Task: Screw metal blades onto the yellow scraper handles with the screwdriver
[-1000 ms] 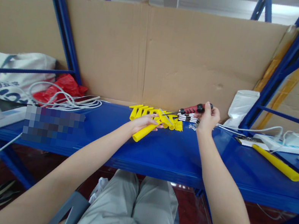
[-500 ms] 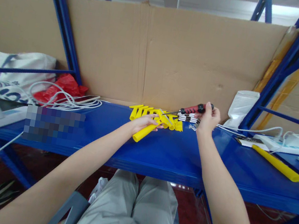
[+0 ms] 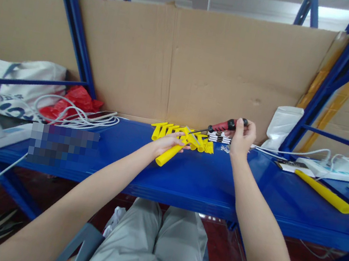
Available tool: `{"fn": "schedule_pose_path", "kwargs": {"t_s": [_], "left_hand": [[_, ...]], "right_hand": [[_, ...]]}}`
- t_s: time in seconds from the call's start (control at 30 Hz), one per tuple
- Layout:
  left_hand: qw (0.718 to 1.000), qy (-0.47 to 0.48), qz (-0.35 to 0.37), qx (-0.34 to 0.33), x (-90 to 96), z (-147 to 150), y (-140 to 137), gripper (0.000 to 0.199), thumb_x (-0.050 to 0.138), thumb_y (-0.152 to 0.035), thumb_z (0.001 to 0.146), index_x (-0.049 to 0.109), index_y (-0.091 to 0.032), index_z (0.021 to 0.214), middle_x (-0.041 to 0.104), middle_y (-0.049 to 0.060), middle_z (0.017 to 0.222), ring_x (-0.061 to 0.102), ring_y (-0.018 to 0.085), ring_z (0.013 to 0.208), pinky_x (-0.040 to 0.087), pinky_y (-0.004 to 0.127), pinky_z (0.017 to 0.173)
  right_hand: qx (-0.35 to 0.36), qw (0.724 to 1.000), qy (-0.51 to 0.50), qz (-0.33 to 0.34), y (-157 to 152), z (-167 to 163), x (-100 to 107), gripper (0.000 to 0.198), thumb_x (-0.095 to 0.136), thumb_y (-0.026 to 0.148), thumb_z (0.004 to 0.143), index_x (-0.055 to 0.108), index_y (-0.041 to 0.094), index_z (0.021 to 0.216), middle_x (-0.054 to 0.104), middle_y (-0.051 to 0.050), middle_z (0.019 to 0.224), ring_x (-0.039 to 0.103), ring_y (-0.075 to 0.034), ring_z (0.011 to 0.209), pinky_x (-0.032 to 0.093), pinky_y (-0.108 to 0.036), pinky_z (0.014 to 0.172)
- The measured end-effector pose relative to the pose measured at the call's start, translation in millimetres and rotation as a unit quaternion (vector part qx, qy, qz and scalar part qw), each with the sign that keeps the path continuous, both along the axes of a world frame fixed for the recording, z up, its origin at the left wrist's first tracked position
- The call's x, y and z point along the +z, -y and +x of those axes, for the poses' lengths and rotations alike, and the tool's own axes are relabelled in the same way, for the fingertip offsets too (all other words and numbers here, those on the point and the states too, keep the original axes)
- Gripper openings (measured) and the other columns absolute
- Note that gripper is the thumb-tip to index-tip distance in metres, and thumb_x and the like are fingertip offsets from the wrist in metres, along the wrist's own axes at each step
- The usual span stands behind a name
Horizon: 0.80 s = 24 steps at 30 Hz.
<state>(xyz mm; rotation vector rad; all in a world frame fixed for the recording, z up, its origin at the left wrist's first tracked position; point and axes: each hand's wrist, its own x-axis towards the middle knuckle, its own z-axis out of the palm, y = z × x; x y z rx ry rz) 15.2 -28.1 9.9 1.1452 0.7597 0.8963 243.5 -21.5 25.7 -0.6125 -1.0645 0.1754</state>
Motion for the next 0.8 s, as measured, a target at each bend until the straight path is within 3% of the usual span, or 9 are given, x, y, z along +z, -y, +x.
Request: {"fn": "schedule_pose_path", "kwargs": {"t_s": [0.2,0.47,0.63,0.8], "left_hand": [[0.999,0.019,-0.007,0.048,-0.1,0,-5,0.065,0.043,0.011,0.07,0.037,-0.015,0.129,0.065,0.013,0.101,0.065,0.013,0.059,0.043,0.019,0.045],[0.997,0.007,0.023,0.08,-2.1,-1,-9,0.069,0.047,0.011,0.067,0.039,-0.017,0.129,0.064,0.011,0.1,0.063,0.011,0.059,0.041,0.018,0.044],[0.995,-0.016,0.045,0.088,-5.0,-2,-11,0.071,0.055,0.009,0.062,0.041,-0.017,0.127,0.064,0.012,0.101,0.066,0.015,0.064,0.041,0.018,0.044],[0.992,-0.04,0.035,0.117,-6.3,-1,-11,0.07,0.056,0.008,0.063,0.039,-0.018,0.126,0.064,0.009,0.098,0.065,0.014,0.063,0.041,0.018,0.043]], "right_hand": [[-0.012,0.998,0.059,-0.011,17,-11,2,0.027,0.06,0.047,0.077,0.049,0.025,0.088,0.051,0.003,0.066,0.049,-0.009,0.041,0.038,-0.025,0.039],[-0.012,0.998,0.06,-0.033,18,-13,3,0.026,0.062,0.042,0.075,0.048,0.025,0.089,0.048,0.007,0.058,0.043,-0.008,0.034,0.031,-0.023,0.034],[0.029,0.996,0.028,-0.082,17,-13,5,0.036,0.068,0.049,0.069,0.05,0.024,0.089,0.042,0.01,0.045,0.04,-0.009,0.029,0.027,-0.022,0.032],[0.103,0.985,-0.004,-0.135,17,-10,8,0.042,0.072,0.054,0.062,0.056,0.021,0.083,0.054,0.006,0.051,0.043,-0.008,0.032,0.03,-0.022,0.031]]}}
